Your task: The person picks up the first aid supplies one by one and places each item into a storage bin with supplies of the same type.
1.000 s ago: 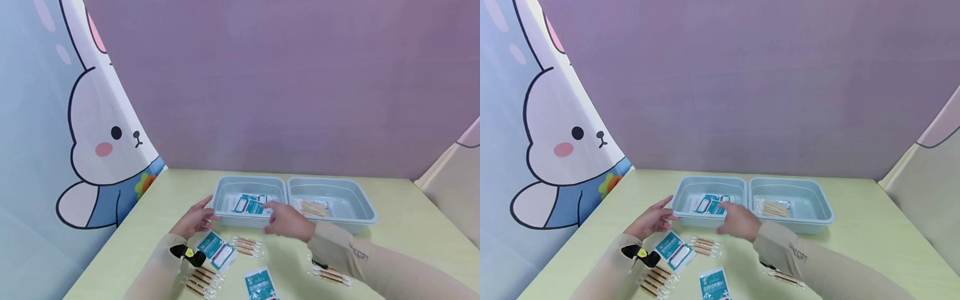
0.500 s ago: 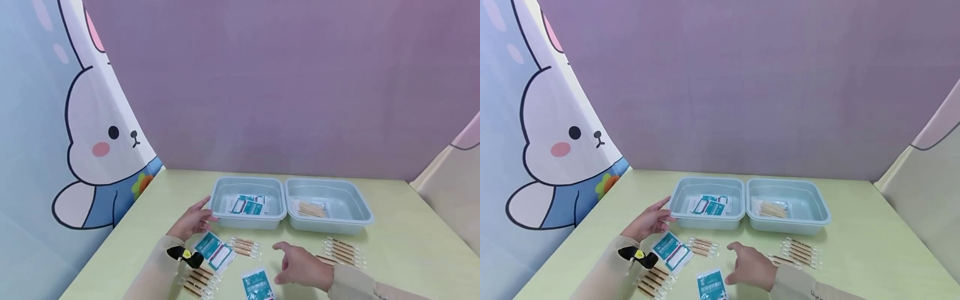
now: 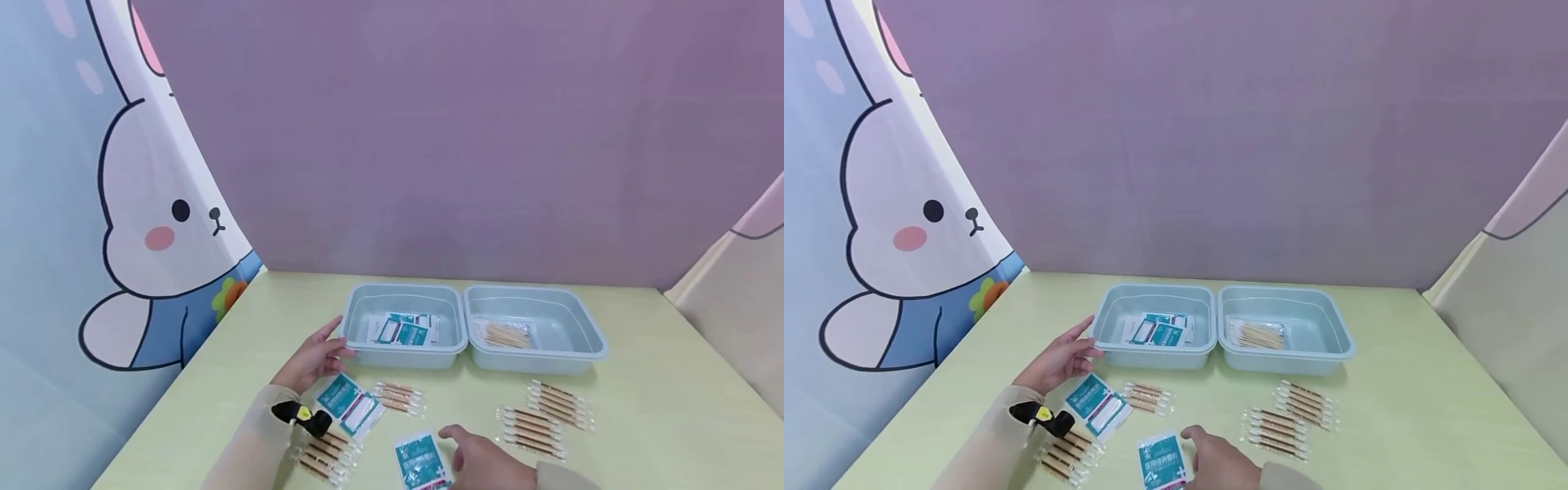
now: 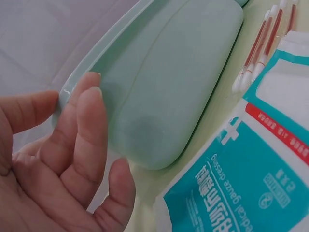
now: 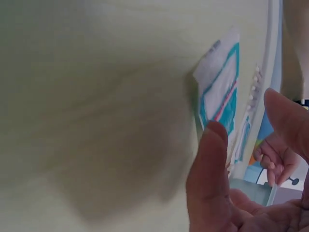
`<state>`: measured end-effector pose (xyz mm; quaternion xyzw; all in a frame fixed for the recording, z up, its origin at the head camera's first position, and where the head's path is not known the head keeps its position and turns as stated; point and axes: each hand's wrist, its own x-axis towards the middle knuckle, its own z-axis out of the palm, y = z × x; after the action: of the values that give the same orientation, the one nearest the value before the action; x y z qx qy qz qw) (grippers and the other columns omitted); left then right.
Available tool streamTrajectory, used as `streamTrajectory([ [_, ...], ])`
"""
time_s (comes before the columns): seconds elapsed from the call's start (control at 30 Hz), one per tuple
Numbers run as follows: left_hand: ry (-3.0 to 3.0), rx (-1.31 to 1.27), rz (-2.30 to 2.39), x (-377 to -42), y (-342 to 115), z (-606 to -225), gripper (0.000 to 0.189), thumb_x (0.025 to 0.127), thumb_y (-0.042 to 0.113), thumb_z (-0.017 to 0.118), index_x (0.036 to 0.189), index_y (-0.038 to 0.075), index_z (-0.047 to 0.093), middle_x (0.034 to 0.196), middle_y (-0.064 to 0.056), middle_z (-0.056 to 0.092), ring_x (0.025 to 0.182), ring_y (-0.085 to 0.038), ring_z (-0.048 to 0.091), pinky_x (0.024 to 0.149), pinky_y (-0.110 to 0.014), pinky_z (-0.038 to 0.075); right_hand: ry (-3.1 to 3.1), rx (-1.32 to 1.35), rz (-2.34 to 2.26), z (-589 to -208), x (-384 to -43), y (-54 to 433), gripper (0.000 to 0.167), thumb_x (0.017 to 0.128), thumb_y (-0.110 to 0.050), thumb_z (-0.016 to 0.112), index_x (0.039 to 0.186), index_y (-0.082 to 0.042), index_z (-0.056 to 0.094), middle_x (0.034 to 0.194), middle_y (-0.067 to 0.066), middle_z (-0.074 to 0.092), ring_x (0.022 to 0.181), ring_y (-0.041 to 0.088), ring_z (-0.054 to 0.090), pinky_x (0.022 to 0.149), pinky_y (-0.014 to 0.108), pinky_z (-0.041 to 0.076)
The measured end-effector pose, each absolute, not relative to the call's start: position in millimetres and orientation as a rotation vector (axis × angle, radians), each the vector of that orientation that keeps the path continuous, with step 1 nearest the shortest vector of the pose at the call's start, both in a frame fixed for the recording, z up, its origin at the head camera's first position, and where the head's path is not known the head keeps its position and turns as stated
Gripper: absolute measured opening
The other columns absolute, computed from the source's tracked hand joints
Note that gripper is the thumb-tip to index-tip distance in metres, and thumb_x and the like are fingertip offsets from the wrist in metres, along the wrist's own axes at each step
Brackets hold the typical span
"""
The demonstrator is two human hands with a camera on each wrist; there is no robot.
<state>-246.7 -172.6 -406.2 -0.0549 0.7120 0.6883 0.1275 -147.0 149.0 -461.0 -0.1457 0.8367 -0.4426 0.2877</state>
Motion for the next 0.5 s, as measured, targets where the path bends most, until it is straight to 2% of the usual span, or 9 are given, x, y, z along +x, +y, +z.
streamTrajectory([
  [0.27,2.065,-0.153,1.995,-249,-173,-405,0.059,0.1,0.019,0.05,0.153,0.021,0.024,0.091,-0.006,0.071,0.063,-0.017,0.061,0.069,-0.028,0.047,2.257,-0.282,-1.153,-426,-132,138,0.08,0.071,-0.013,0.086,0.136,0.001,0.041,0.093,0.01,0.056,0.081,0.028,0.054,0.076,0.049,0.046],
  [0.33,2.06,-0.161,1.997,-249,-173,-405,0.059,0.1,0.019,0.049,0.153,0.022,0.024,0.09,-0.006,0.071,0.062,-0.017,0.061,0.069,-0.028,0.047,2.272,-0.296,-1.131,-428,-133,138,0.08,0.07,-0.016,0.086,0.135,0.001,0.042,0.093,0.01,0.056,0.081,0.027,0.053,0.075,0.048,0.046],
  [0.5,2.061,-0.173,1.987,-250,-174,-404,0.058,0.101,0.019,0.049,0.153,0.022,0.025,0.09,-0.006,0.071,0.061,-0.017,0.061,0.068,-0.028,0.047,2.329,-0.33,-1.018,-447,-141,135,0.091,0.065,-0.037,0.088,0.136,-0.002,0.043,0.101,0.009,0.055,0.086,0.024,0.054,0.075,0.047,0.046],
])
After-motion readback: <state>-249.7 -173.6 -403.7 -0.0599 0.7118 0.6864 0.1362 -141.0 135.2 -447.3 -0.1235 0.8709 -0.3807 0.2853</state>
